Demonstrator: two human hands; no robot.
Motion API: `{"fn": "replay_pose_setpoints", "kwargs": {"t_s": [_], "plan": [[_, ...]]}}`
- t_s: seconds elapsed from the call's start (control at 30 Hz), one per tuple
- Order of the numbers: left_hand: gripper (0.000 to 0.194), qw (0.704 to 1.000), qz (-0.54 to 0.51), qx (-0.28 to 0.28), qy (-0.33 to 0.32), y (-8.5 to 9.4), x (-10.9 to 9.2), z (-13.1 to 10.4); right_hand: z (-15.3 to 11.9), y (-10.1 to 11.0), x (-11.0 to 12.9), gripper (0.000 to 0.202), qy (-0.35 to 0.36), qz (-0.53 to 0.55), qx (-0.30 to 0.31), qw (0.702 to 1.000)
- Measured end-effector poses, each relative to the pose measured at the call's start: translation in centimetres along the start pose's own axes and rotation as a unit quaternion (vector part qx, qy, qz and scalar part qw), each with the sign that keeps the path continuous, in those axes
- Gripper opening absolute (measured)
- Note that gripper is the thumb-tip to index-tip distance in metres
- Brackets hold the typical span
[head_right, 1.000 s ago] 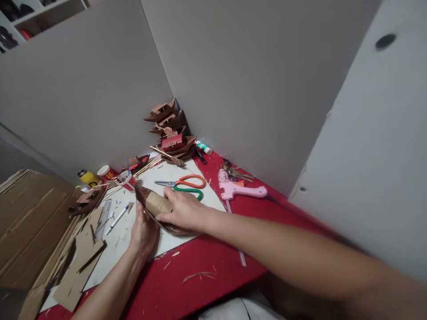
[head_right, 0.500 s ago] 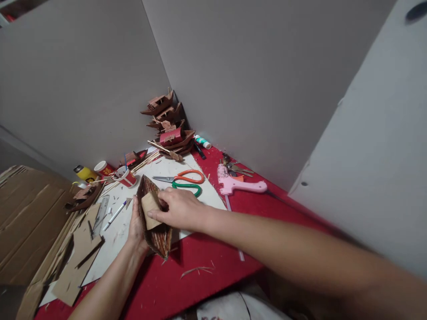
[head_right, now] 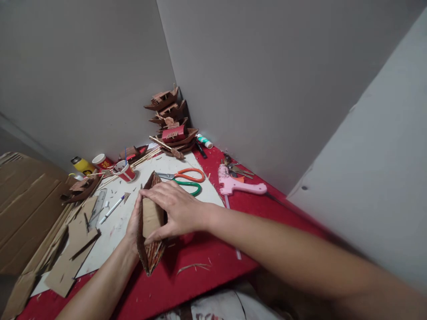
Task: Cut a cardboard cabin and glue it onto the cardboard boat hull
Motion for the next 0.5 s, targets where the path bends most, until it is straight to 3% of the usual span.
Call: {"fn": "replay_pose_setpoints", "kwargs": {"t_s": [0.2,0.5], "plan": [[0.050,1.000,-0.009,-0.006,-0.022,-0.04,-0.34,-0.35,0.08,0.16,0.46,0.096,-0.012,-0.049,0.040,0.998],[0.059,0.999,0.007,-0.002,-0.047,0.03,-0.36,-0.48,0.27,0.42,0.58,0.097,-0.047,-0.098,0.010,0.994]]}}
Point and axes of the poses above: each hand's wrist, its own z-axis towards the middle knuckle, its own y-axis out of the back of the hand, x = y × z, the point moved 9 cm from there along z, towards the middle knuckle, and after that the axes turned 5 degrees about y, right-handed, at the moved point
